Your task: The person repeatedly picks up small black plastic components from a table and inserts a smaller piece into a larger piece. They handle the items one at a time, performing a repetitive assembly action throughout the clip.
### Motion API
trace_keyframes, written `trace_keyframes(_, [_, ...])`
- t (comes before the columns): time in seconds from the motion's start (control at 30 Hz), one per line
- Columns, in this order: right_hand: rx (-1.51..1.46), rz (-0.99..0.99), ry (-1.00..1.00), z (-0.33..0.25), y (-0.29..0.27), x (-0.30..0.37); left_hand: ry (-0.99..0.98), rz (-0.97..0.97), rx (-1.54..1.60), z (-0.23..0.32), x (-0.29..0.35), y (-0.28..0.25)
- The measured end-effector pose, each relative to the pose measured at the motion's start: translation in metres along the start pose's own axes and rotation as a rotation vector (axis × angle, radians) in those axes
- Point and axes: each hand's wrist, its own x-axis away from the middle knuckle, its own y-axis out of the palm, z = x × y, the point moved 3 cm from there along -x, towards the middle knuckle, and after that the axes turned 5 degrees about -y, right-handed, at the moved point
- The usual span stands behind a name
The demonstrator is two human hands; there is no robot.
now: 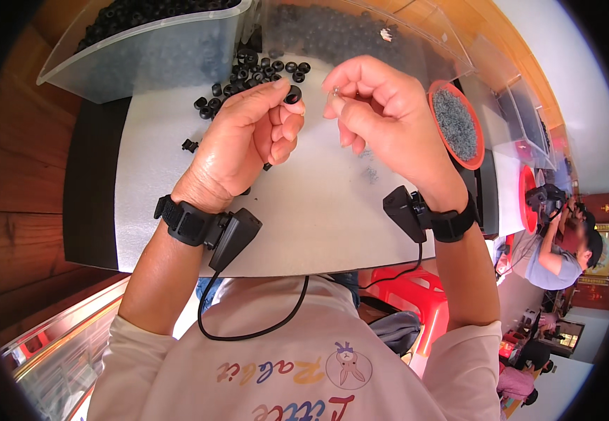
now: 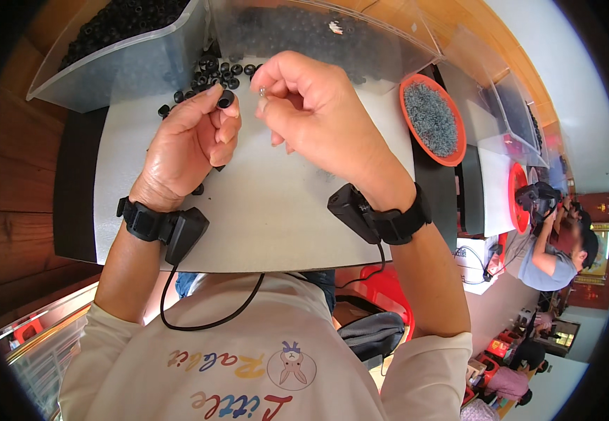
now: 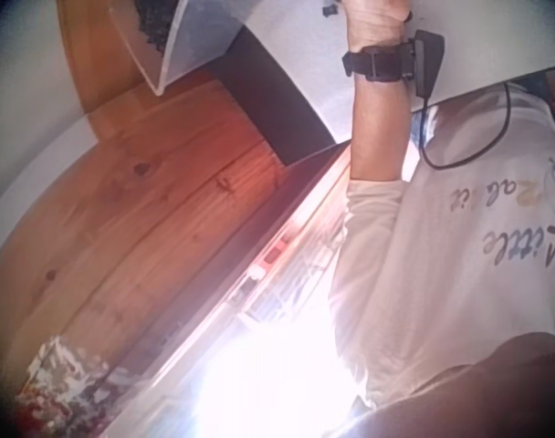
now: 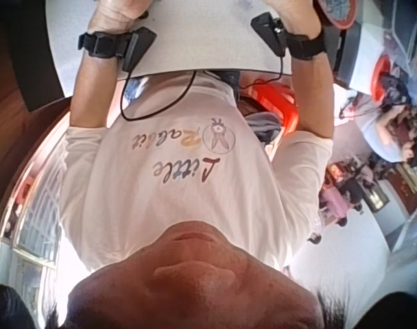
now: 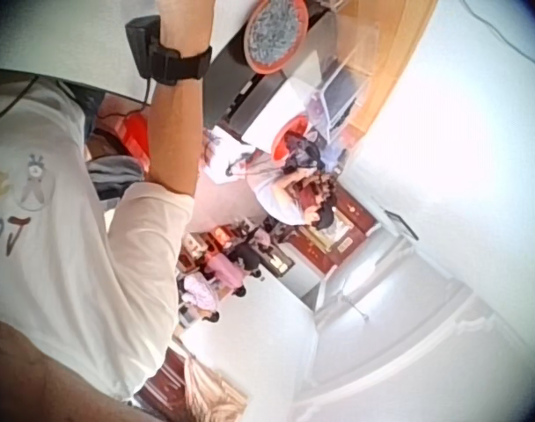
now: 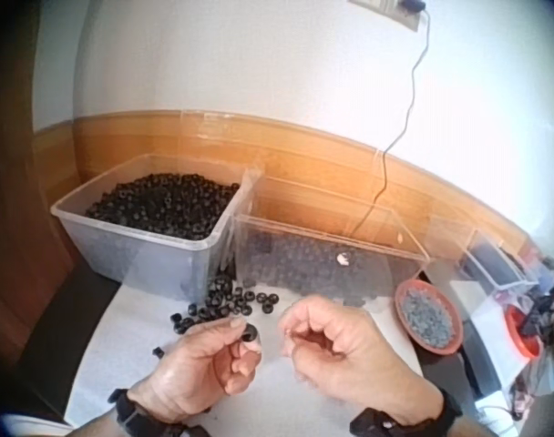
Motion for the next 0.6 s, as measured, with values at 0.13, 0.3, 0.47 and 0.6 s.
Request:
trace_keyframes(0.13, [-0.065, 0.039, 0.004, 0.002, 0.003, -0.002, 0.001, 0.002, 0.004, -0.002, 0.000, 0.000])
trace_keyframes(0.3, [0.029, 0.124, -0.207, 0.012, 0.018, -0.007, 0.031, 0.021, 0.016, -0.002, -0.002, 0.002])
trace_keyframes(0.47, [0.031, 0.180, -0.285, 0.029, 0.021, -0.015, 0.017, 0.008, 0.019, 0.001, 0.001, 0.004])
trace_keyframes(0.6, [-0.033, 0.178, -0.229, 0.019, 0.019, -0.013, 0.031, -0.009, 0.034, 0.000, 0.001, 0.004])
